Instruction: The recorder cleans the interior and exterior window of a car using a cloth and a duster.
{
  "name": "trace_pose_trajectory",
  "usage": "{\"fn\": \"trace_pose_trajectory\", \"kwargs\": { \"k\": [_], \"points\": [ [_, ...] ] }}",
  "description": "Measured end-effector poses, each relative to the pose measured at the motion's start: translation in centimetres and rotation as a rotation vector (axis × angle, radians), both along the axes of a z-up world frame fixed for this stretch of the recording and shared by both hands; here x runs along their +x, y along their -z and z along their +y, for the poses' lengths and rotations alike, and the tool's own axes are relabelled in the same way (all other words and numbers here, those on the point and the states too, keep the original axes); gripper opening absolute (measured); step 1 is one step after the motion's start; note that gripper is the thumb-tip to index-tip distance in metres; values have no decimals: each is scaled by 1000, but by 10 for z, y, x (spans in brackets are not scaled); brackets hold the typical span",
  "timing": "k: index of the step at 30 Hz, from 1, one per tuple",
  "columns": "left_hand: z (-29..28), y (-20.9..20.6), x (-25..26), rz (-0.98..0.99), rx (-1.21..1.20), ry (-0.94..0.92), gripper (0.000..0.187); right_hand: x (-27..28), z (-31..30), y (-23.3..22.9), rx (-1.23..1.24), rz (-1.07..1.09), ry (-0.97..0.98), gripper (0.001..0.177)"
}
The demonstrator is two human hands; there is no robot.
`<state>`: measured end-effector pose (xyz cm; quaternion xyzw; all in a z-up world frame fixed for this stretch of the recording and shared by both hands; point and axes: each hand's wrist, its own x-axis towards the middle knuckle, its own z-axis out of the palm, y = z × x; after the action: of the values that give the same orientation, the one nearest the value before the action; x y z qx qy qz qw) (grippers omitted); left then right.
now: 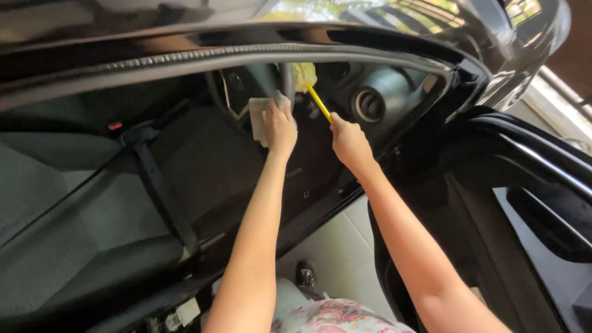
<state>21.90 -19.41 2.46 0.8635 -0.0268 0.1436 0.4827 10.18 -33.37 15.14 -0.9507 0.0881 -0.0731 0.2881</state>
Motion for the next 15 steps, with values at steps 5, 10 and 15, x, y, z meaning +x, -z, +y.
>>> {"fn": "trace_pose_trajectory", "kwargs": {
  "k": [5,10,15],
  "points": [
    [6,12,10,-99,148,15,47,-38,-15,-17,-59,62,-53,23],
    [10,-8,4,-28,205,34,53,-42,2,-29,-104,250,30,20],
    [18,-20,3,114,234,80,56,24,22,-1,-160,61,-81,16]
  ]
}}
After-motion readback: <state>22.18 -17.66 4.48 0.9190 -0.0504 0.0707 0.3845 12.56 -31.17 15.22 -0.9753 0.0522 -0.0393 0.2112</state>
